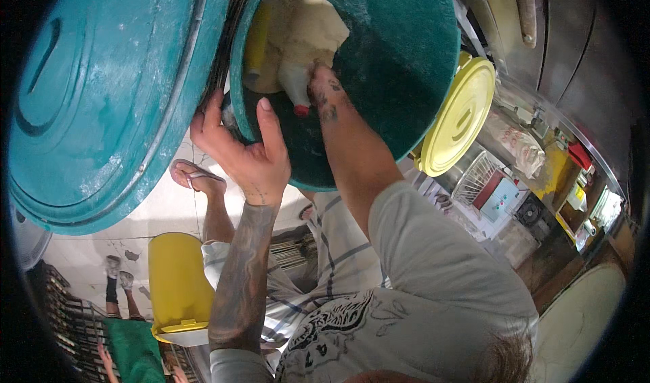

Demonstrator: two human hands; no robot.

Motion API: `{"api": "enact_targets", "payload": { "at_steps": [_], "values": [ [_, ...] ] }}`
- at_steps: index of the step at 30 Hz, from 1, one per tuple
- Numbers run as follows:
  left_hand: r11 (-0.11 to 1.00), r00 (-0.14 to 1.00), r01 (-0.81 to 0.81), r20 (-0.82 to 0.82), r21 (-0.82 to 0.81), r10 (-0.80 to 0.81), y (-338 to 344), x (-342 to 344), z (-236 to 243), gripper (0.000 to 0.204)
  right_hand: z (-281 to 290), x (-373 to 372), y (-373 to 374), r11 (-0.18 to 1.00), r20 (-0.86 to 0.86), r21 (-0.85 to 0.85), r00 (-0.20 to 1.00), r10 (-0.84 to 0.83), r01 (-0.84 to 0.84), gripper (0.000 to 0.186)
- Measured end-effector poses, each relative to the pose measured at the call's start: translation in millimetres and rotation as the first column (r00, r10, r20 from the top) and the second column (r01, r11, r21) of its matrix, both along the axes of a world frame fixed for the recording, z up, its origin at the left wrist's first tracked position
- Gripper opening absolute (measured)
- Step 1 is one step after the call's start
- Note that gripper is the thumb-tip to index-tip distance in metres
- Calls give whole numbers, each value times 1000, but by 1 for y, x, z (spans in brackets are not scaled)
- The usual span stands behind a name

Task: The person scoops flour and other ingredients from large containers into a bucket, uses a scale to weigh the contents, and mixes dough by hand in a large bin.

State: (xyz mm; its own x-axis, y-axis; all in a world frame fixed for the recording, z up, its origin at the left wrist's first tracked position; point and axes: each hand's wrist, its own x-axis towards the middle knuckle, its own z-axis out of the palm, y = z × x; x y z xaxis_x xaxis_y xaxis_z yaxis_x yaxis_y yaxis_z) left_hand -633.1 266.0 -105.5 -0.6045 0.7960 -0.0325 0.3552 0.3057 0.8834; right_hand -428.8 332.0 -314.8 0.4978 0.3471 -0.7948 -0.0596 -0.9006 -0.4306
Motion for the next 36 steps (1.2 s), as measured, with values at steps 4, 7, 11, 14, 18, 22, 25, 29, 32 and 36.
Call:
{"api": "enact_targets", "payload": {
  "at_steps": [4,7,11,14,18,22,25,29,32,36],
  "values": [
    [999,999,-40,-35,18,41,2,-1,0,56,-27,-4,20,976,77,44,973,-215,213,58],
    [978,979,108,-154,-180,-137,4,-6,13,57,-66,58,30,967,266,5,933,244,-255,58],
    [966,981,80,-151,-248,-120,-7,-10,6,58,-66,72,74,749,254,274,797,548,-603,53],
    [983,992,108,-46,-149,-116,-4,-11,5,62,-80,54,138,504,296,74,501,813,-861,49],
    [976,987,157,-19,-153,-162,1,-9,9,66,-109,50,159,86,456,127,135,880,-988,49],
    [979,993,89,-64,-183,-103,-10,-12,7,66,-85,22,119,578,85,338,635,767,-743,39],
    [971,986,125,-84,-206,-145,-8,-9,5,66,-55,-7,118,740,69,318,793,606,-593,32],
    [982,985,101,-125,-160,-122,-3,-8,7,64,-48,18,112,665,45,336,717,696,-667,27],
    [997,998,25,-52,-72,-29,-4,-6,1,61,-15,31,96,759,33,215,782,623,-614,28],
    [1000,999,16,-37,-15,-16,5,-3,-2,59,32,56,51,859,-199,222,841,504,-462,32]
  ]
}}
